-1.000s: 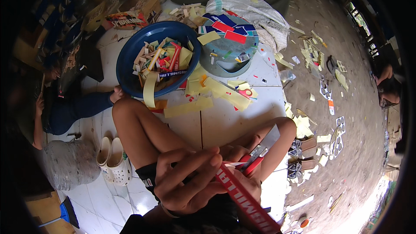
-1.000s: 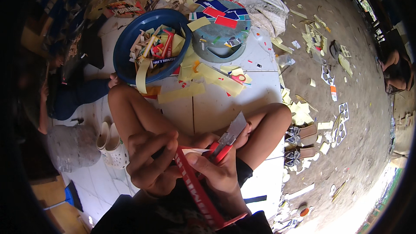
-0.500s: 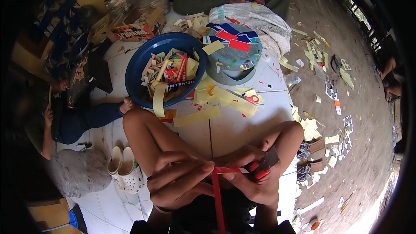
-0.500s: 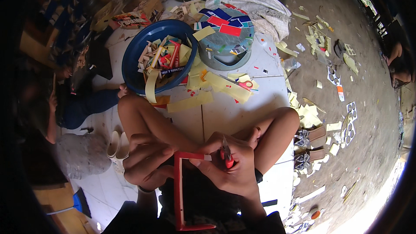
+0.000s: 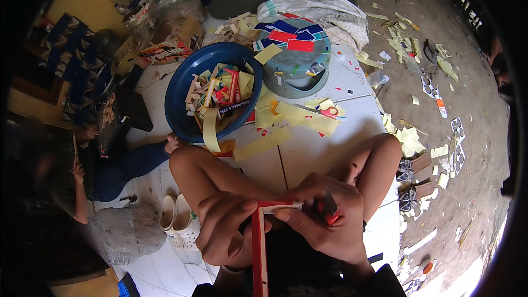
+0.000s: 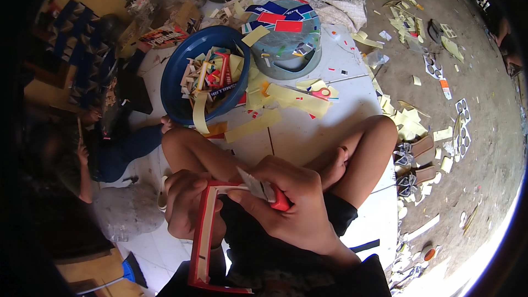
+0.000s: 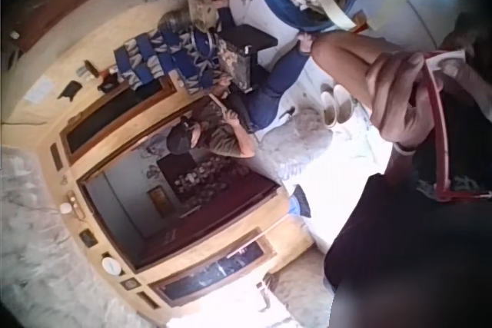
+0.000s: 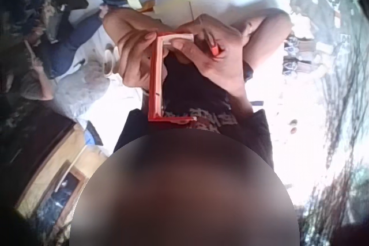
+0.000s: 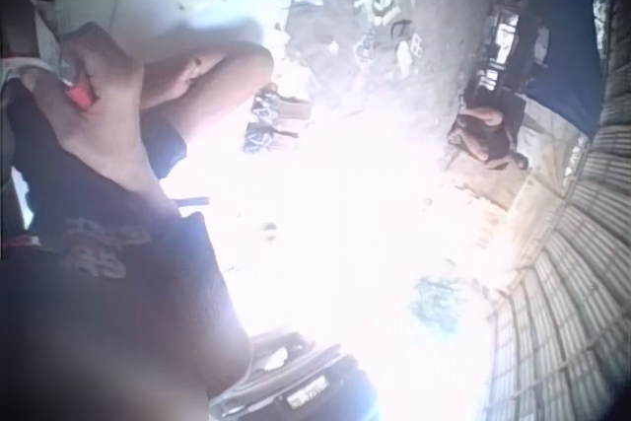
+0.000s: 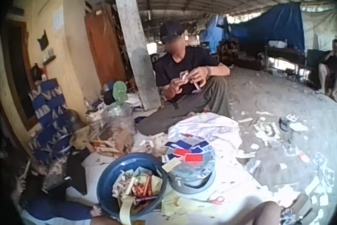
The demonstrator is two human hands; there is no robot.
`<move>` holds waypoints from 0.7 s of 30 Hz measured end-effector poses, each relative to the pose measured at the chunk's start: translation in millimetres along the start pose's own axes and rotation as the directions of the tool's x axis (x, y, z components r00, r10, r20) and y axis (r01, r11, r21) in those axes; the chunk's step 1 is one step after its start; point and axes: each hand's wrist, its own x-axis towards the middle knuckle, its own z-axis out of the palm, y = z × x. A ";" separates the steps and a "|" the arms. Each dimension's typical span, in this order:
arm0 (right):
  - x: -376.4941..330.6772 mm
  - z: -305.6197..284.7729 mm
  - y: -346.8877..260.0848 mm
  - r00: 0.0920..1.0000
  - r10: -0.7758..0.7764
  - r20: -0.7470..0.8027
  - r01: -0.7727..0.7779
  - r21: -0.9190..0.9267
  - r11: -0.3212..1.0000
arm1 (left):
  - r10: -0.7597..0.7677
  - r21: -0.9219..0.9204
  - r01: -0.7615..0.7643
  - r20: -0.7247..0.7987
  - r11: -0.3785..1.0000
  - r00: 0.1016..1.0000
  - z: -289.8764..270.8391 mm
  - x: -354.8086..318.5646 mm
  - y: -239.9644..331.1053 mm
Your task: The person sits on the floor and uses a red utility knife to cut a red and white cardboard strip into smaller pieces. They then use pink scissors to trim the cut pieces further. The cut pieces are placed into a blue bowl.
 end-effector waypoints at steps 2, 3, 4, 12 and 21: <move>-0.4 2.6 -4.1 0.999 0.036 -0.030 -0.037 -0.026 0.999 | 0.011 0.034 -0.010 -0.012 0.999 1.000 -1.0 0.3 -1.1; -1.6 3.0 -5.9 0.995 -0.001 -0.096 -0.004 -0.054 0.999 | -0.003 0.063 0.005 -0.033 0.998 0.999 -0.4 0.6 -1.7; -3.8 2.9 -7.7 0.986 -0.031 -0.164 0.018 -0.085 0.996 | 0.003 0.080 0.001 -0.057 0.997 0.998 0.0 1.0 -2.1; -24.9 2.9 -2.9 0.998 -0.048 0.047 0.060 -0.304 0.951 | 0.021 0.115 -0.016 -0.042 0.993 0.999 -0.3 3.8 2.8; -21.8 5.8 -3.5 0.993 -0.007 0.121 0.050 -0.356 0.933 | 0.105 0.050 -0.104 -0.028 0.993 0.994 -1.7 -1.6 4.8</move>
